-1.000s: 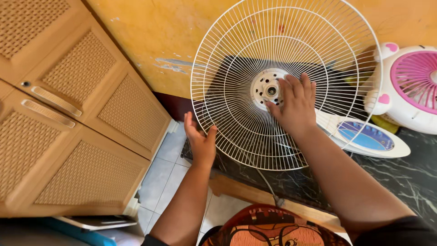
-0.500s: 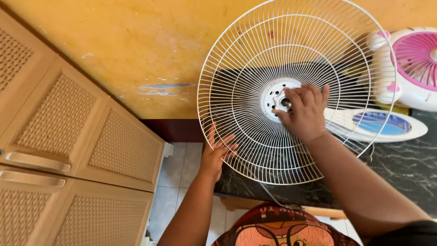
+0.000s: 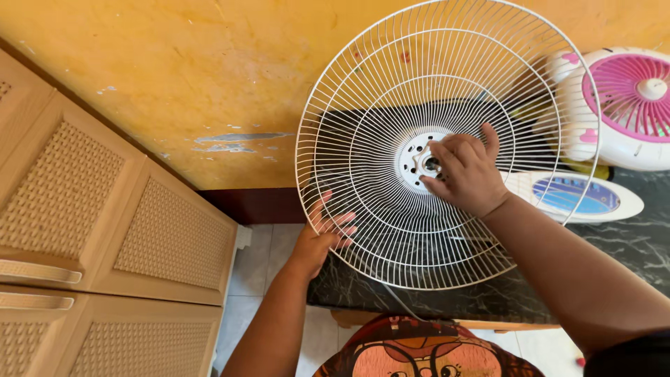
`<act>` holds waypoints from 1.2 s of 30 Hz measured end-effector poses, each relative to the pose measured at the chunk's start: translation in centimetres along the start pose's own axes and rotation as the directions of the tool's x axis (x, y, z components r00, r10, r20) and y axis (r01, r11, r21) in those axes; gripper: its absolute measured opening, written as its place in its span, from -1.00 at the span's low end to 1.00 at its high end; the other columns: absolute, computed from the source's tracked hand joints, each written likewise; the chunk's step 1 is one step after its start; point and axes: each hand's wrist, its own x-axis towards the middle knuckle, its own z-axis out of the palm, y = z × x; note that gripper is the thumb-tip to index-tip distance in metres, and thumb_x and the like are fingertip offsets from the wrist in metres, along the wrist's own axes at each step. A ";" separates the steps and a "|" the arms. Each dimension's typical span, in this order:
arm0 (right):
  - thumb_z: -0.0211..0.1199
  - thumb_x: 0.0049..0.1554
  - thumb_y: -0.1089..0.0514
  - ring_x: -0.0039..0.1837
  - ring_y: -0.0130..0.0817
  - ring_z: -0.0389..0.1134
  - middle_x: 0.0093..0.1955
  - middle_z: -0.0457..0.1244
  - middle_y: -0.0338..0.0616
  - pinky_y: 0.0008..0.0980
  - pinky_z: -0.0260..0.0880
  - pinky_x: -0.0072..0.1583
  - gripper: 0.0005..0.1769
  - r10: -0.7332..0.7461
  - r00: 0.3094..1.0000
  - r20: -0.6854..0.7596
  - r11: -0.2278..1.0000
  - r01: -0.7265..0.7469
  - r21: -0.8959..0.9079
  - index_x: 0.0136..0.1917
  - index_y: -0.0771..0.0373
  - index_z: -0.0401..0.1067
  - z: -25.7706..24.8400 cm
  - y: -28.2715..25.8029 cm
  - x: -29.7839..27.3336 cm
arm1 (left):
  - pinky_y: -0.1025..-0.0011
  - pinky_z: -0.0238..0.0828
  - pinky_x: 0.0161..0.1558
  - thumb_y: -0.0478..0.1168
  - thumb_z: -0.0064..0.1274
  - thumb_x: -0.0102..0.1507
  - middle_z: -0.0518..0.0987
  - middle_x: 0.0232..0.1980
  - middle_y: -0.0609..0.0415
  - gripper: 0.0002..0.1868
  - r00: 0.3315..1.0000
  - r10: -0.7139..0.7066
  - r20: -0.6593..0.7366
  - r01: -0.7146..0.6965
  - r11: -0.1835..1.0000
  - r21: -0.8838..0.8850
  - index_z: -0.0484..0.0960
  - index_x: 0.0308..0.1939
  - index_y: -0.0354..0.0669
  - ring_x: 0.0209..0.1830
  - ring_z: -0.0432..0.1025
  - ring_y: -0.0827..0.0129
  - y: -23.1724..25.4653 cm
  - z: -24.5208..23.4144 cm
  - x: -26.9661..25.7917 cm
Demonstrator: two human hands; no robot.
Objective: The person disassembles a blue electric fan by removing the front grille, the fan blades, and the rear grille using a screwdriver and hands. The components are placed on a nearby surface, leaving the motor base exposed.
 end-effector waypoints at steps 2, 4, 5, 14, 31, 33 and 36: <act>0.40 0.08 -0.23 0.34 -0.12 0.26 0.18 0.24 -0.07 0.24 -0.28 0.57 -0.29 -0.020 1.000 -0.006 1.000 0.020 0.015 0.34 0.21 0.41 -0.1 0.0 0.3 | 0.24 0.56 0.03 -0.61 -0.18 0.08 0.48 0.36 -0.25 0.04 0.999 0.012 0.030 -0.012 1.000 -0.004 -0.04 0.59 0.24 0.19 0.51 0.09 -0.1 -0.4 0.1; 0.41 0.06 -0.21 0.34 -0.12 0.28 0.17 0.25 -0.07 0.22 -0.27 0.58 -0.30 -0.050 0.999 -0.012 0.999 0.050 0.015 0.33 0.22 0.41 -0.2 0.4 0.8 | 0.23 0.56 0.04 -0.61 -0.17 0.07 0.49 0.36 -0.25 0.05 0.999 0.008 0.038 -0.008 1.000 0.008 -0.03 0.58 0.24 0.21 0.51 0.07 0.2 -0.4 0.5; 0.41 0.06 -0.21 0.35 -0.12 0.28 0.16 0.25 -0.07 0.22 -0.27 0.58 -0.30 -0.065 0.998 -0.007 0.998 0.065 0.015 0.32 0.22 0.41 -0.2 0.4 0.9 | 0.24 0.56 0.05 -0.60 -0.18 0.07 0.49 0.36 -0.24 0.06 1.000 -0.014 0.028 0.014 1.000 0.022 -0.03 0.58 0.25 0.22 0.51 0.08 0.4 -0.5 0.3; 0.37 0.08 -0.27 0.36 -0.16 0.28 0.17 0.27 -0.07 0.29 -0.41 0.60 -0.24 -0.116 0.992 0.056 0.993 0.117 -0.013 0.38 0.23 0.40 -0.4 0.7 1.8 | 0.25 0.54 0.06 -0.58 -0.18 0.07 0.47 0.38 -0.22 0.06 0.999 -0.028 0.041 0.028 1.000 0.011 -0.05 0.59 0.27 0.25 0.49 0.08 1.4 -0.1 -0.4; 0.37 0.04 -0.27 0.21 -0.13 0.24 0.16 0.26 -0.11 0.07 0.07 0.32 -0.33 -0.045 0.996 0.078 0.998 0.048 -0.034 0.24 0.21 0.41 -1.8 0.0 1.7 | 0.25 0.56 0.06 -0.56 -0.17 0.16 0.48 0.37 -0.21 0.00 0.997 0.001 0.071 -0.005 0.998 0.056 -0.10 0.59 0.28 0.22 0.50 0.13 1.3 0.3 -0.8; 0.38 0.01 -0.24 0.19 -0.12 0.25 0.14 0.26 -0.11 0.06 0.08 0.31 -0.32 -0.087 0.996 0.033 0.996 0.087 0.019 0.23 0.23 0.41 -1.6 0.2 1.9 | 0.24 0.55 0.05 -0.55 -0.18 0.15 0.47 0.38 -0.19 0.01 0.995 -0.001 0.100 -0.005 0.998 0.066 -0.09 0.60 0.27 0.22 0.51 0.14 1.3 -0.1 -0.7; 0.38 0.00 -0.23 0.21 -0.11 0.26 0.17 0.26 -0.07 0.06 0.10 0.33 -0.30 -0.140 0.990 0.023 0.989 0.139 0.055 0.25 0.24 0.39 -1.5 0.6 2.0 | 0.24 0.55 0.10 -0.52 -0.14 0.17 0.47 0.38 -0.20 -0.01 0.993 -0.015 0.117 0.008 0.998 0.057 -0.09 0.60 0.28 0.22 0.51 0.15 1.3 -0.8 -0.6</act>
